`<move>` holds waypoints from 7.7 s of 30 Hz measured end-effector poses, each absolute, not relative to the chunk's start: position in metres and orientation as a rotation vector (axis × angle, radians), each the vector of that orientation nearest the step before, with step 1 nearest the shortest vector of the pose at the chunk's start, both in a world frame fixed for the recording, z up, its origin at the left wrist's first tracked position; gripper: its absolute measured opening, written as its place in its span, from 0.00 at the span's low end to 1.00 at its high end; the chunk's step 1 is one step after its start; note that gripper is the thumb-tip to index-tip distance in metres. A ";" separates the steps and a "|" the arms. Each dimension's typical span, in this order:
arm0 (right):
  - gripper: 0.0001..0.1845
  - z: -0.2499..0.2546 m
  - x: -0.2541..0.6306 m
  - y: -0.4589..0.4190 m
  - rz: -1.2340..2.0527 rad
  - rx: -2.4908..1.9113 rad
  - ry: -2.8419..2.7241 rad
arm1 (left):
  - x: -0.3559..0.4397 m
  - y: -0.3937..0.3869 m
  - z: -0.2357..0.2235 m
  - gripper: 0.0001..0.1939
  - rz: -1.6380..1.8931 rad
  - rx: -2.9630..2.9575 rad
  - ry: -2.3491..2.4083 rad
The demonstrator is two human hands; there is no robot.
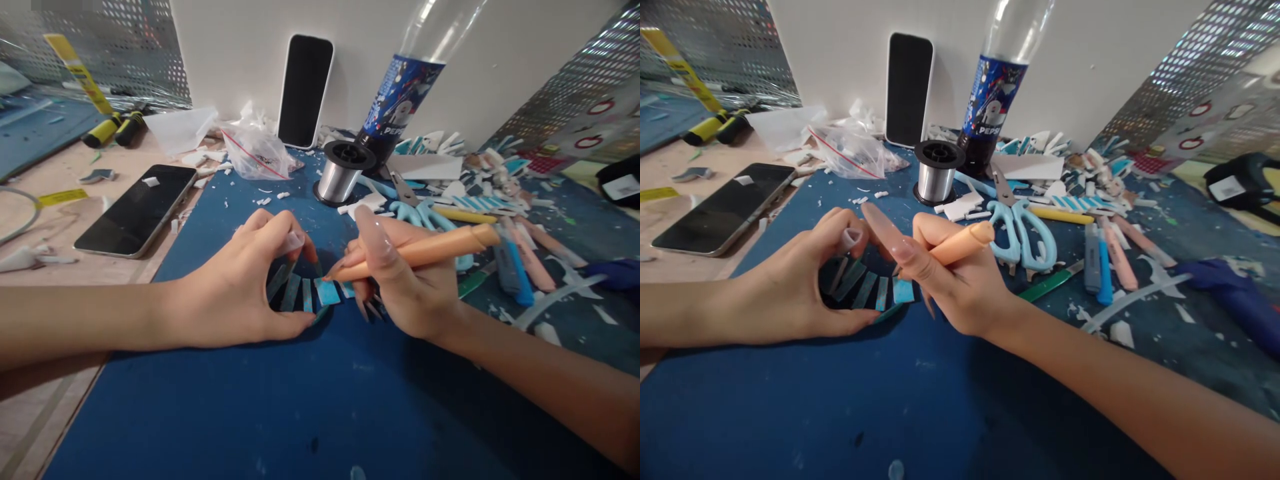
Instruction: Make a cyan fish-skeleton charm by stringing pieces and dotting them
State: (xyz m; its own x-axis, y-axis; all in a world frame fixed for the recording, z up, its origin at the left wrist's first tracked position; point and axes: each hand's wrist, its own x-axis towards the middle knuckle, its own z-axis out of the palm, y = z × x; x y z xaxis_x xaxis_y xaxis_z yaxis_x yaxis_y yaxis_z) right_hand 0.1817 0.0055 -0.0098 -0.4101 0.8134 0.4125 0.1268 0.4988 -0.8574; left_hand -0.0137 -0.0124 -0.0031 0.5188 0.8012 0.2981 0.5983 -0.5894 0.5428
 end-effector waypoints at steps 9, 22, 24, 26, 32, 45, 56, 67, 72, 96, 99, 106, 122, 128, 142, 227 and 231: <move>0.24 -0.009 0.180 0.006 1.078 -0.777 -1.843 | -0.013 -0.013 -0.003 0.22 0.758 2.348 1.172; 0.21 -0.009 0.181 0.007 1.006 -0.803 -1.915 | -0.013 -0.012 -0.003 0.20 0.764 2.333 1.177; 0.21 -0.009 0.181 0.007 1.013 -0.798 -1.925 | -0.013 -0.012 -0.003 0.19 0.752 2.339 1.189; 0.21 -0.009 0.181 0.007 1.013 -0.779 -1.931 | -0.013 -0.013 -0.002 0.20 0.750 2.340 1.188; 0.22 -0.009 0.182 0.005 0.900 -0.773 -1.878 | -0.012 -0.013 -0.001 0.21 0.752 2.344 1.158; 0.22 -0.007 0.179 0.005 0.906 -0.756 -1.856 | -0.014 -0.013 -0.002 0.21 0.728 2.370 1.172; 0.20 -0.010 0.183 0.004 0.957 -0.771 -1.907 | -0.013 -0.013 0.000 0.20 0.712 2.361 1.191; 0.27 -0.004 0.180 0.004 0.974 -0.681 -1.934 | -0.013 -0.014 -0.001 0.18 0.721 2.351 1.187; 0.25 -0.003 0.180 0.004 0.976 -0.713 -1.966 | -0.013 -0.014 -0.001 0.19 0.728 2.309 1.170; 0.20 -0.005 0.180 0.004 0.868 -0.735 -1.926 | -0.014 -0.013 -0.002 0.21 0.733 2.428 1.176; 0.20 -0.005 0.180 0.004 0.880 -0.716 -1.910 | -0.014 -0.013 -0.002 0.20 0.745 2.438 1.184; 0.23 -0.007 0.181 0.002 0.897 -0.757 -1.921 | -0.014 -0.013 -0.003 0.19 0.766 2.431 1.172; 0.24 -0.002 0.181 0.002 0.847 -0.733 -2.048 | -0.014 -0.014 -0.004 0.17 0.764 2.381 1.142; 0.20 -0.004 0.182 0.001 0.835 -0.743 -1.933 | -0.014 -0.013 -0.003 0.20 0.757 2.439 1.174; 0.23 -0.002 0.184 0.001 0.819 -0.792 -2.035 | -0.013 -0.013 -0.003 0.19 0.752 2.434 1.201; 0.20 -0.010 0.180 0.003 0.793 -0.772 -1.833 | -0.014 -0.011 -0.005 0.21 0.734 2.319 1.129; 0.20 -0.008 0.179 0.003 0.795 -0.764 -1.866 | -0.015 -0.012 -0.005 0.21 0.769 2.355 1.130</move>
